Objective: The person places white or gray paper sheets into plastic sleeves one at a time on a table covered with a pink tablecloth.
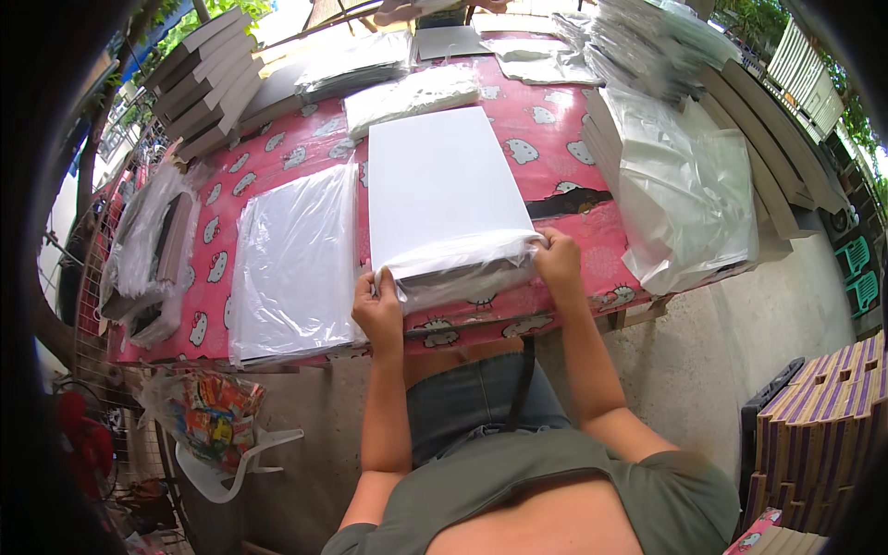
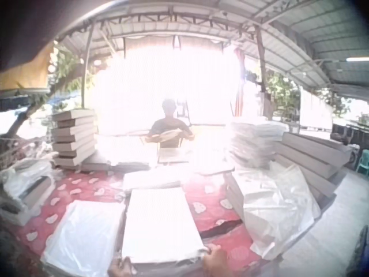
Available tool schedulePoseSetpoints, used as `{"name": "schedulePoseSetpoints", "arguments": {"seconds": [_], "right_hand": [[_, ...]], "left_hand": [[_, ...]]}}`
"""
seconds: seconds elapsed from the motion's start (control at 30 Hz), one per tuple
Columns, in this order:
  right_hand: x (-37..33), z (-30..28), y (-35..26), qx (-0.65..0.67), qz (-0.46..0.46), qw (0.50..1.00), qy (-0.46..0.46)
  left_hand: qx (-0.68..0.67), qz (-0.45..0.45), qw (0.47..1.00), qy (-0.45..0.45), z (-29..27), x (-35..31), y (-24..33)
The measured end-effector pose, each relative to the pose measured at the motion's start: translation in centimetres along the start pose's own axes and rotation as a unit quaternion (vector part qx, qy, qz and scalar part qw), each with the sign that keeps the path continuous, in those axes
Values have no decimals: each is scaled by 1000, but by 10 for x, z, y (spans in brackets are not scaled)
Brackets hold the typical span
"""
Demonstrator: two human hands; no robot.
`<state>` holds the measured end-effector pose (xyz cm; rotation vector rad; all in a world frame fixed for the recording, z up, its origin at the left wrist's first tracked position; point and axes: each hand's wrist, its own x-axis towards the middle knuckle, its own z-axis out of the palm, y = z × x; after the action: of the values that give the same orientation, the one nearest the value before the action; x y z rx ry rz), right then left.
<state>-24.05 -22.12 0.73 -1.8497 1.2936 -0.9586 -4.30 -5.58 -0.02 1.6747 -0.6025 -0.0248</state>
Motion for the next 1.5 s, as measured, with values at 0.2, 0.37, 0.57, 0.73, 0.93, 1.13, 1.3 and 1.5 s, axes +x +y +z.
{"name": "schedulePoseSetpoints", "arguments": {"seconds": [0.2,0.37,0.57,0.73,0.93,1.13,1.3,1.5], "right_hand": [[-62,-26,-20,-83,-70,994,-7],[-105,-63,27,318,185,911,-186],[-96,-71,19,537,119,817,-171],[-21,-107,-48,536,-130,796,-250],[88,-140,-182,274,-256,926,-49],[148,-79,-164,146,-291,945,15],[151,-26,-112,297,-203,929,-86],[144,-31,-147,236,-188,952,45]], "left_hand": [[-14,-14,1000,-14,-33,-37,7],[-119,-79,990,-17,-76,-80,17],[-216,-151,960,-93,-95,-66,17],[-361,-45,926,-99,-104,9,66],[-346,129,916,-154,-46,142,200],[-200,94,975,13,-6,207,149],[-186,31,978,-88,13,201,61],[-294,118,948,-18,18,185,80]]}}
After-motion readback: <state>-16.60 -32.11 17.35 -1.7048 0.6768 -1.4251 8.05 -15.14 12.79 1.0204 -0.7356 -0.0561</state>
